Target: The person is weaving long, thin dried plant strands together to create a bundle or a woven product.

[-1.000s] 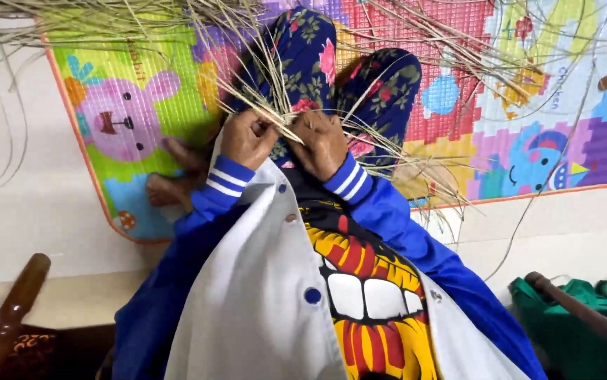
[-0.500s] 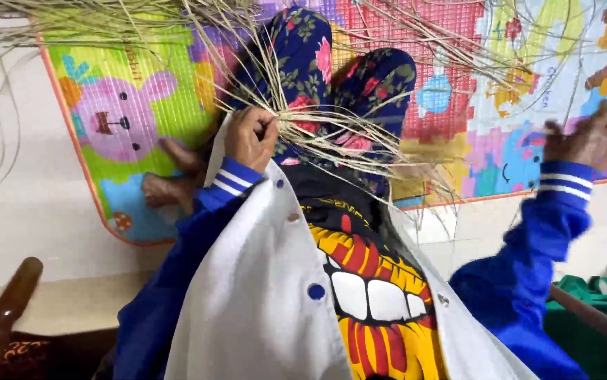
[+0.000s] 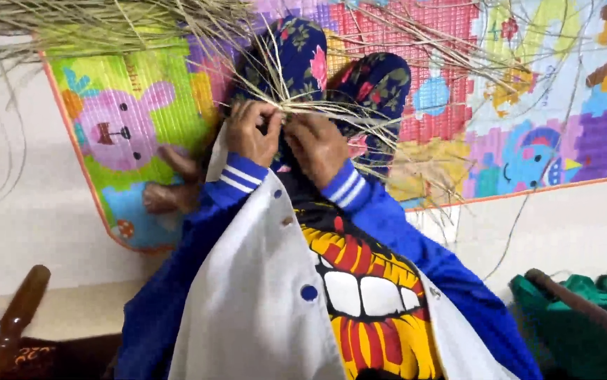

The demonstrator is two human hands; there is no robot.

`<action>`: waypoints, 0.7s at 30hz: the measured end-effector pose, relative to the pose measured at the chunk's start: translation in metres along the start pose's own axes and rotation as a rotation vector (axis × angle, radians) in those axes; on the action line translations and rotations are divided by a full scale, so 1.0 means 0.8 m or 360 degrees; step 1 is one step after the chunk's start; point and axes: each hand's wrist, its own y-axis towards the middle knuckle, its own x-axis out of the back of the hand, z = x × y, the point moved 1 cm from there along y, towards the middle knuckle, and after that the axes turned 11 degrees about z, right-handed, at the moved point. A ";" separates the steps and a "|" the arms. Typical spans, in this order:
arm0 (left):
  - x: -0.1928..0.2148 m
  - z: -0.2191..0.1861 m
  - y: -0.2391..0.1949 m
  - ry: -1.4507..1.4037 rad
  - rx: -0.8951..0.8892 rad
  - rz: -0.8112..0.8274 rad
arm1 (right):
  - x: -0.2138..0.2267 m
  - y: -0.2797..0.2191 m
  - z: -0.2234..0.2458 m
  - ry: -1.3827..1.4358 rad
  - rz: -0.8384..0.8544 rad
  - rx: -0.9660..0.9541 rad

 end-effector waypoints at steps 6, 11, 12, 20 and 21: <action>-0.012 0.024 -0.008 -0.0329 0.0262 0.0017 | -0.052 -0.001 -0.027 0.0381 -0.0065 -0.0117; 0.003 0.004 0.002 -0.0545 0.0444 0.0054 | -0.061 0.005 -0.044 0.0796 -0.0123 -0.0014; 0.004 0.000 0.004 -0.0624 0.0505 0.0079 | -0.061 0.005 -0.045 0.0807 -0.0112 -0.0022; 0.034 0.131 0.023 -0.1210 0.0634 -0.0347 | -0.055 0.007 -0.031 0.0648 -0.0152 -0.0090; 0.042 0.179 0.023 -0.1415 0.0659 -0.0487 | -0.052 0.009 -0.028 0.0624 -0.0154 -0.0085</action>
